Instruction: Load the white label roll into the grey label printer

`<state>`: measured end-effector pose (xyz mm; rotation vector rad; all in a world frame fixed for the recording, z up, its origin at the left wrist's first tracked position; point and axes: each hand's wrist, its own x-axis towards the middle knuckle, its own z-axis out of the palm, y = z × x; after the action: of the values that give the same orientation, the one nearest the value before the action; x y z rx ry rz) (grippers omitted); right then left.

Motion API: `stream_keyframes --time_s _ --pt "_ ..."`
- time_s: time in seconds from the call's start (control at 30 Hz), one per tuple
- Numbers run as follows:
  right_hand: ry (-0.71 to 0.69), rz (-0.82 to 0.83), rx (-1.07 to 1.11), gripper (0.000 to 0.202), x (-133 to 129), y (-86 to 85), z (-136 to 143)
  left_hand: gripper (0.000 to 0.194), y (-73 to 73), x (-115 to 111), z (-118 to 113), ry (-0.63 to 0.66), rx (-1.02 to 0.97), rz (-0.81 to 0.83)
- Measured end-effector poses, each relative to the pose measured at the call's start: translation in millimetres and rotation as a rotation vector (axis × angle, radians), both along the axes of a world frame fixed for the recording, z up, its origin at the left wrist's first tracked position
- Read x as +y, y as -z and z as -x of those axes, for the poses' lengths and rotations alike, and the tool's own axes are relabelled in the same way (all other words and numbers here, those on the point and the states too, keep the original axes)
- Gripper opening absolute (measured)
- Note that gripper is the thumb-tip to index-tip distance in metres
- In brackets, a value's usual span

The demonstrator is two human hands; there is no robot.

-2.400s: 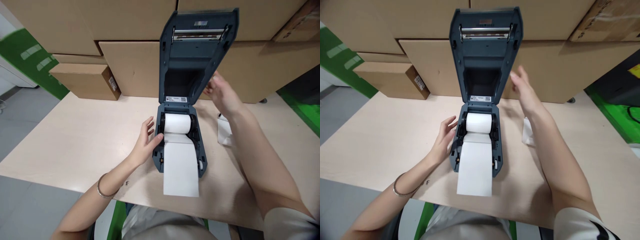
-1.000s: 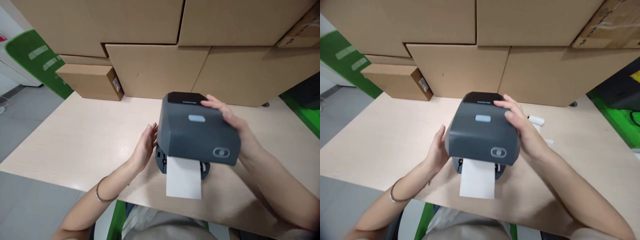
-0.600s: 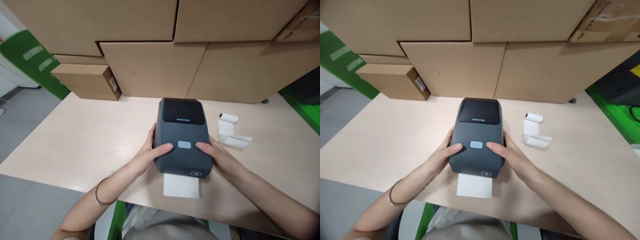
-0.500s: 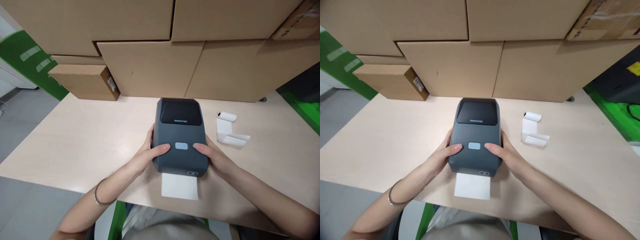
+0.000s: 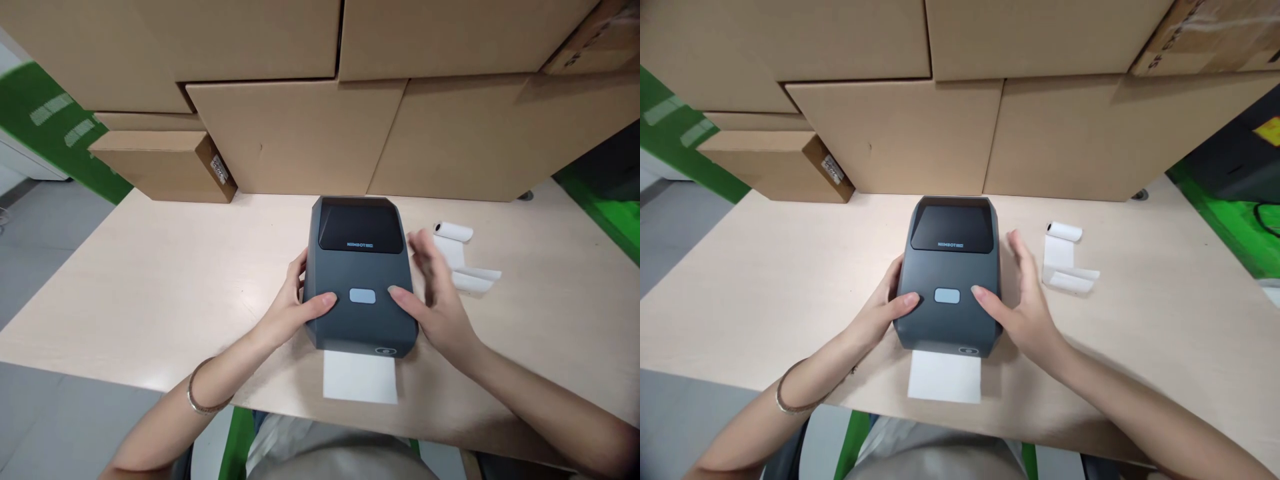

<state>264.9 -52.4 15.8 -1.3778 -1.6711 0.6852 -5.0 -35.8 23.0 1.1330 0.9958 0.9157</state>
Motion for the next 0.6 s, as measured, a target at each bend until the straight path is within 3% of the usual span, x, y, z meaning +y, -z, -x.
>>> stream_keyframes --time_s 0.1,0.17,0.4,0.6 --pt "-0.061 -0.561 -0.268 0.076 6 -3.6 -6 0.087 7.5 3 -5 -0.100 -0.083 0.015" --pt "-0.190 -0.747 -0.377 0.063 10 -6.7 -7 0.078 9.1 7 -8 -0.147 -0.168 0.040" --pt "-0.347 -0.705 -0.423 0.046 8 -8.7 -3 0.064 5.5 12 -13 -0.202 -0.238 0.050" --pt "-0.362 -0.677 -0.429 0.053 4 -16.5 3 0.065 3.9 11 -15 -0.204 -0.252 0.074"
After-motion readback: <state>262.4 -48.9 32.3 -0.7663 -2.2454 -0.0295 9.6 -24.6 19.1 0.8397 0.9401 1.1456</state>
